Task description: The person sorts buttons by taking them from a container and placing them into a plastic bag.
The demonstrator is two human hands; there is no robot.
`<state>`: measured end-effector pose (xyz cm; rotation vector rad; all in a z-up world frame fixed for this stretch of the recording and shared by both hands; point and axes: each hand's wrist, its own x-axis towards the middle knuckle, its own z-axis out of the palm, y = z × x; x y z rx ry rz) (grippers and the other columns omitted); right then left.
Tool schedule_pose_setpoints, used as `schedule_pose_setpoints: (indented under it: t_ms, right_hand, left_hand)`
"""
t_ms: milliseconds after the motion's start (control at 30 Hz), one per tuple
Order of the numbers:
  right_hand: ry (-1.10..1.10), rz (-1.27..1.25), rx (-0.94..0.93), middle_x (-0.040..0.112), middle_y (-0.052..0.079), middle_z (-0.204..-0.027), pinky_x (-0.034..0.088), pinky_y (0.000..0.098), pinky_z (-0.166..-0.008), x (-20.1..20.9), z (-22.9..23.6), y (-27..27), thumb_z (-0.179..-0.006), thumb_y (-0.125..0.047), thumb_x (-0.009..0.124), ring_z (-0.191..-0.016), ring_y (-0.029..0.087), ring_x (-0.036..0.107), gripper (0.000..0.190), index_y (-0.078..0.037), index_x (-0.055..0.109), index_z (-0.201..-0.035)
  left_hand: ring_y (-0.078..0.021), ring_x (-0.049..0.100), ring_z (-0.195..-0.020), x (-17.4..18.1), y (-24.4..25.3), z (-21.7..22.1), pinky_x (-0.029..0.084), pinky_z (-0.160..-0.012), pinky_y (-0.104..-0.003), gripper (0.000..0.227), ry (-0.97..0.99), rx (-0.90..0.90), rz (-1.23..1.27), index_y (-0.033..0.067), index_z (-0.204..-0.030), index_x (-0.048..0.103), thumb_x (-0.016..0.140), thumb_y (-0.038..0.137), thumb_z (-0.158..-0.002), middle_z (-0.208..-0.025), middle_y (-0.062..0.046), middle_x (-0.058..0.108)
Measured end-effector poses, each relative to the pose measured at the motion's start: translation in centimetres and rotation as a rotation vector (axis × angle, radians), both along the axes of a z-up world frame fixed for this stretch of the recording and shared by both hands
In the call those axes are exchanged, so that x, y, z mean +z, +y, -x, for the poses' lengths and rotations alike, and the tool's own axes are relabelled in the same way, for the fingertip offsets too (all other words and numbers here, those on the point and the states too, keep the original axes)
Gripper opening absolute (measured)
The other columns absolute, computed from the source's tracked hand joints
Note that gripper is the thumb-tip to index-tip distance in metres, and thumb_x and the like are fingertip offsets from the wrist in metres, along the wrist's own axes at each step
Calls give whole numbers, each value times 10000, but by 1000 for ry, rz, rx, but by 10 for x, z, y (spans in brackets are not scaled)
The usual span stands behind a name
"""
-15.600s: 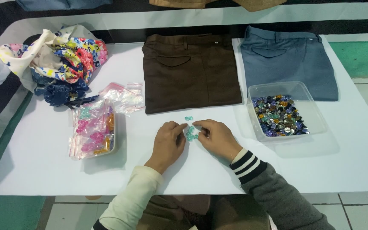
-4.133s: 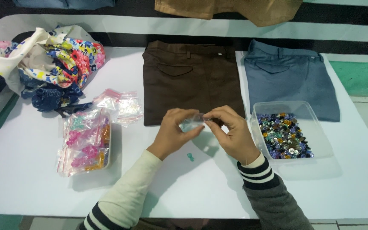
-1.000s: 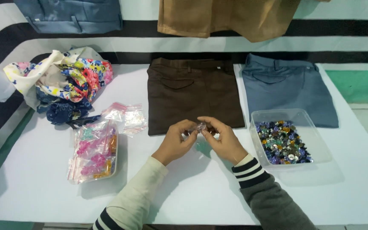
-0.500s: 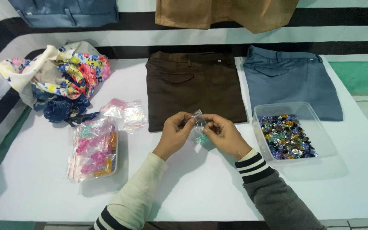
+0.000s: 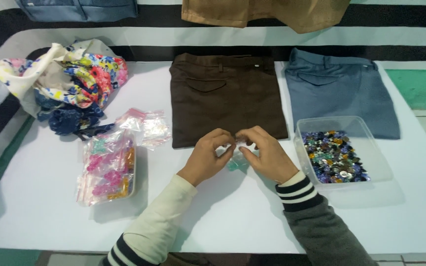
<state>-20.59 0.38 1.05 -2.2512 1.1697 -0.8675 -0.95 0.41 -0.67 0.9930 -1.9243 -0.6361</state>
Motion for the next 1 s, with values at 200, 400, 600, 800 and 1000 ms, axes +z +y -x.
schedule_pose_setpoints:
  t_ms: [200, 400, 600, 800, 1000]
  right_hand:
    - [-107, -104, -57, 700, 148, -934, 580, 388, -718, -8, -2, 0, -865, -12, 687, -865, 290, 721, 303, -40, 679, -1167]
    - [-201, -111, -128, 717, 118, -847, 570, 347, -701, -21, -4, -1, -942, -33, 677, -795, 240, 710, 98, -33, 733, -1022]
    - [-19, -240, -106, 734, 188, -847, 568, 435, -700, -27, -3, -1, -940, -141, 681, -828, 324, 724, 151, -19, 737, -1009]
    - [37, -213, -235, 713, 209, -932, 588, 419, -746, -23, -8, -1, -946, -211, 690, -900, 347, 725, 282, 2, 716, -1129]
    - [-132, 102, -42, 563, 281, -1265, 440, 576, -999, -5, -10, 9, -877, 7, 612, -1154, 494, 575, 645, -8, 462, -1503]
  left_hand:
    - [-310, 691, -804, 1, 4, -1, 579, -732, -417, 67, 84, -62, 59, 61, -893, 692, 718, 119, -915, -858, -126, 678]
    - [-189, 649, -737, -15, -3, 0, 552, -711, -313, 117, 219, 23, 9, 80, -881, 657, 679, 148, -973, -764, -59, 626]
    - [-269, 689, -749, -25, -12, -5, 557, -669, -370, 106, 155, 88, -195, 48, -914, 681, 668, 144, -959, -771, -136, 687]
    - [-290, 708, -699, -45, -22, -10, 552, -600, -367, 141, -89, 183, -299, 57, -899, 699, 695, 194, -928, -750, -132, 707]
    - [-294, 695, -851, -18, -5, -5, 582, -731, -375, 142, -79, 26, -197, 48, -1010, 677, 648, -12, -885, -881, -132, 668]
